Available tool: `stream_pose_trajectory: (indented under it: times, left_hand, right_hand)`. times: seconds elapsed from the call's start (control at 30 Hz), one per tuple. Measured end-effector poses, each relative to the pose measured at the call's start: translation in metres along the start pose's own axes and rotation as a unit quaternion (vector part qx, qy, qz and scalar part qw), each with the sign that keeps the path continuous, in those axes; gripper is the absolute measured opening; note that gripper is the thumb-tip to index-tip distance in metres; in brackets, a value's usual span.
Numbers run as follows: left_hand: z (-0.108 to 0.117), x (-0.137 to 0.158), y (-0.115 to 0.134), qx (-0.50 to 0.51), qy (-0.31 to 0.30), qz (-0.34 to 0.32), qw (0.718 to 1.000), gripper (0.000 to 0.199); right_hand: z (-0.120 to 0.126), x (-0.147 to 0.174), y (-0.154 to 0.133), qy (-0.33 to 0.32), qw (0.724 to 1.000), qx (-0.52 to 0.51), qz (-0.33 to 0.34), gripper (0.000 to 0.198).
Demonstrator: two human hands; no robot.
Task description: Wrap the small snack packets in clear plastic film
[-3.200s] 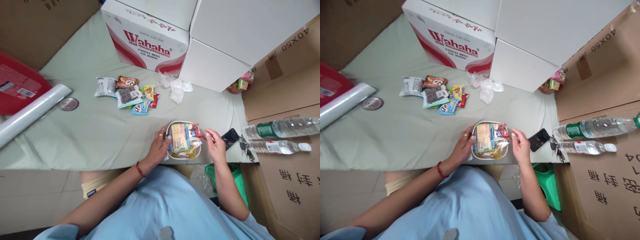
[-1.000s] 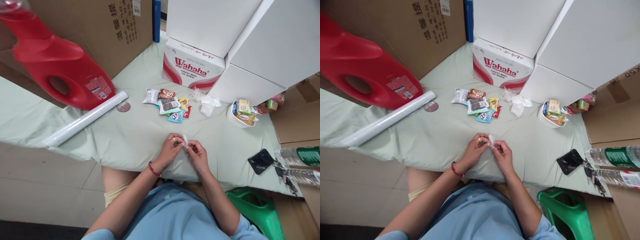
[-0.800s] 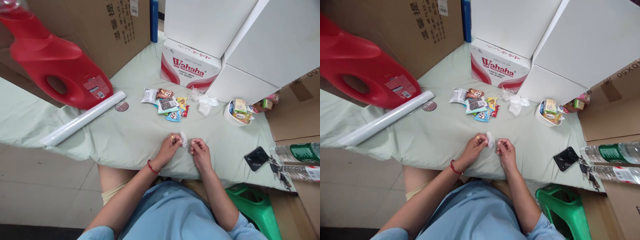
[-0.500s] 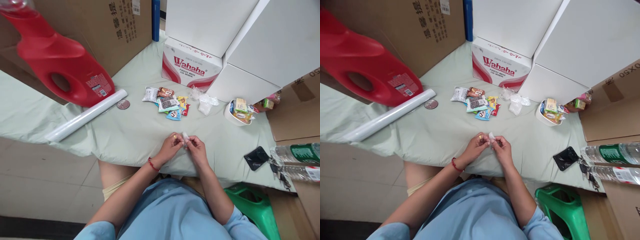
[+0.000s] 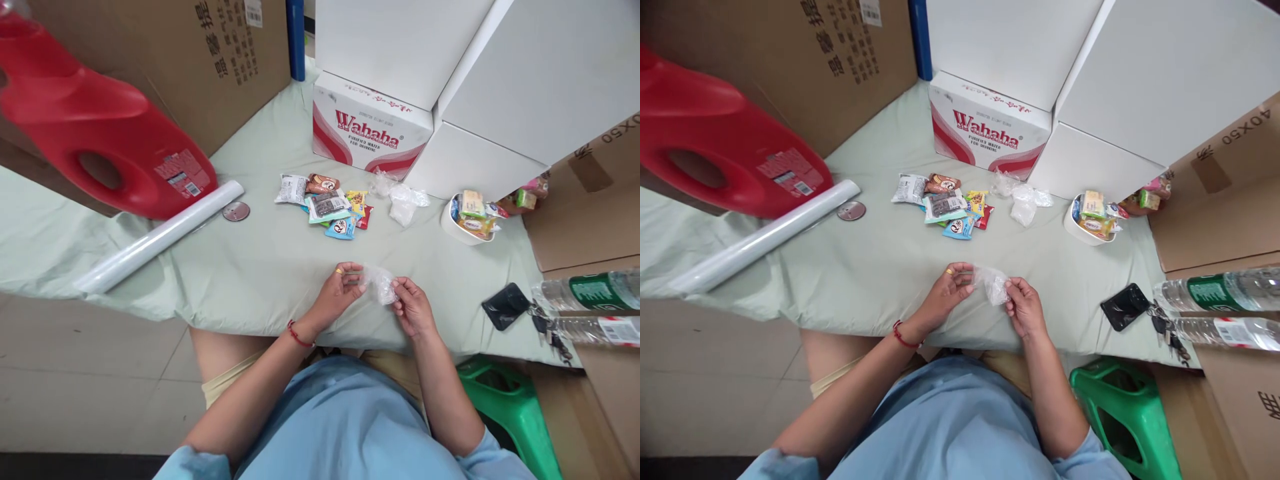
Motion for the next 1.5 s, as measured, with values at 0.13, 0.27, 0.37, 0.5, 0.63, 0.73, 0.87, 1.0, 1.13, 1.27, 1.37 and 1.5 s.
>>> stream_pose_trajectory:
  times: [0.13,0.27,0.37,0.5,0.63,0.73,0.87,1.0,1.13,1.27,1.37,1.5]
  left_hand:
    - [0.006,0.004,-0.005,-0.075,0.027,-0.027,0.996,0.034]
    - [0.03,0.001,0.01,-0.108,0.133,-0.091,0.981,0.018]
    - [0.048,0.008,0.029,-0.129,0.249,-0.133,0.951,0.029]
    - [0.027,0.021,0.032,-0.179,0.2,-0.095,0.959,0.031]
    - [-0.014,0.029,0.013,-0.159,0.089,-0.032,0.983,0.038]
    - [-0.021,0.026,0.005,-0.162,0.095,-0.02,0.982,0.04]
    - [-0.001,0.019,0.005,-0.08,0.153,-0.017,0.985,0.021]
    - [0.02,0.017,0.002,0.128,0.217,0.008,0.968,0.033]
    - [0.023,0.015,0.0,0.182,0.208,0.014,0.961,0.038]
    - [0.022,0.016,0.0,0.073,0.198,-0.007,0.977,0.046]
    - [0.011,0.018,0.005,-0.121,0.165,-0.028,0.979,0.055]
    - [-0.015,0.022,0.028,-0.419,0.154,-0.157,0.881,0.06]
  right_hand:
    - [-0.018,0.002,0.002,-0.047,0.999,-0.007,-0.022,0.047]
    - [-0.02,0.003,0.0,-0.091,0.995,0.024,-0.044,0.046]
    - [-0.013,0.002,0.0,-0.089,0.995,0.033,-0.034,0.048]
    - [-0.005,0.004,0.001,0.001,0.999,0.03,0.034,0.047]
    - [-0.016,0.014,0.0,0.051,0.988,0.084,0.117,0.037]
    - [-0.032,0.018,-0.001,0.006,0.985,0.104,0.135,0.034]
    - [-0.029,0.014,0.0,0.001,0.989,0.094,0.116,0.037]
    - [-0.015,0.009,0.008,0.006,0.996,0.065,0.069,0.042]
    - [-0.014,0.01,0.015,-0.021,0.996,0.071,0.053,0.043]
    - [-0.016,0.014,0.014,-0.032,0.989,0.112,0.087,0.04]
    - [-0.017,0.016,0.012,-0.041,0.976,0.167,0.131,0.033]
    - [-0.024,0.024,0.008,-0.066,0.947,0.254,0.187,0.025]
Point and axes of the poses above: each hand's wrist, its own x-axis away from the middle knuckle, its own z-axis out of the back of the hand, y = z × x, the point moved 6 cm from there along -x, towards the middle knuckle, and after that the axes turned 12 degrees about x, right-handed, at the moved point
